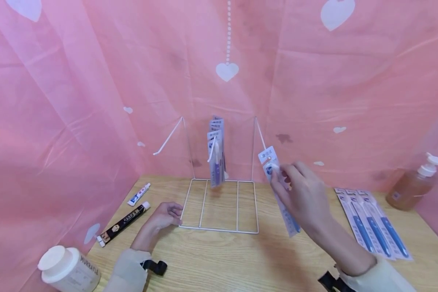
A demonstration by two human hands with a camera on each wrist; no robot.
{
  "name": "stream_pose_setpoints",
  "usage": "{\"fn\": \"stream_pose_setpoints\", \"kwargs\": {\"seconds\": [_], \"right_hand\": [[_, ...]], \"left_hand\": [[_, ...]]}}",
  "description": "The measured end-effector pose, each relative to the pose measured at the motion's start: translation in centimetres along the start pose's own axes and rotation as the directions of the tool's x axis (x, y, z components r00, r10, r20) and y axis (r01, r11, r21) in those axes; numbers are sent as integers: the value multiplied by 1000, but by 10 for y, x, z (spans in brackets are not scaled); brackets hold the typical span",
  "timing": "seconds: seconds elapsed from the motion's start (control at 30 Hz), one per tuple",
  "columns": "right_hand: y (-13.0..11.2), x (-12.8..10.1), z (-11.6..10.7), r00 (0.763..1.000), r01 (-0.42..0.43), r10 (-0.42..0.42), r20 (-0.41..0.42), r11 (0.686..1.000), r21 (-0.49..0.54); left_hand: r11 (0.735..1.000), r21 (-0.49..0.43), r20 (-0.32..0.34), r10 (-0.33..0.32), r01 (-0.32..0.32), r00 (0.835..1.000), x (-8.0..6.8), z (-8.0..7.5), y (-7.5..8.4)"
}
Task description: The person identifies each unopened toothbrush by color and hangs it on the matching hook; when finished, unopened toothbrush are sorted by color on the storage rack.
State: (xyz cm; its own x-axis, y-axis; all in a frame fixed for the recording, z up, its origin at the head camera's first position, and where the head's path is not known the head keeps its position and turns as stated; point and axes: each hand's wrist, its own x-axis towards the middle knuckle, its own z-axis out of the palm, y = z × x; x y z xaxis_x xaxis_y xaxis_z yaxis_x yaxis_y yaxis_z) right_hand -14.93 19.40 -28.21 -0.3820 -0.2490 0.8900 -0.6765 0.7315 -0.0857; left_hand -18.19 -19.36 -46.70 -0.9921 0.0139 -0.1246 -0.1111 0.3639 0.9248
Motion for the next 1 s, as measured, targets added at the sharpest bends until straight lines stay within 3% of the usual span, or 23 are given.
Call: {"fn": "stream_pose_setpoints", "kwargs": {"seconds": [0.27, 0.57, 1.0], "right_hand": [[4, 4, 12, 997, -44, 42, 70, 999, 24], [8, 16, 32, 961, -242, 229, 156, 968, 71], [40, 46, 76, 940, -311, 298, 164, 949, 58]], "left_hand": [[1000, 15, 4, -2, 2, 1000, 1, -2, 0], [1000, 7, 8, 10, -10, 1000, 1, -3, 0], [1000, -4, 13, -15, 15, 1000, 0, -2, 1]]}}
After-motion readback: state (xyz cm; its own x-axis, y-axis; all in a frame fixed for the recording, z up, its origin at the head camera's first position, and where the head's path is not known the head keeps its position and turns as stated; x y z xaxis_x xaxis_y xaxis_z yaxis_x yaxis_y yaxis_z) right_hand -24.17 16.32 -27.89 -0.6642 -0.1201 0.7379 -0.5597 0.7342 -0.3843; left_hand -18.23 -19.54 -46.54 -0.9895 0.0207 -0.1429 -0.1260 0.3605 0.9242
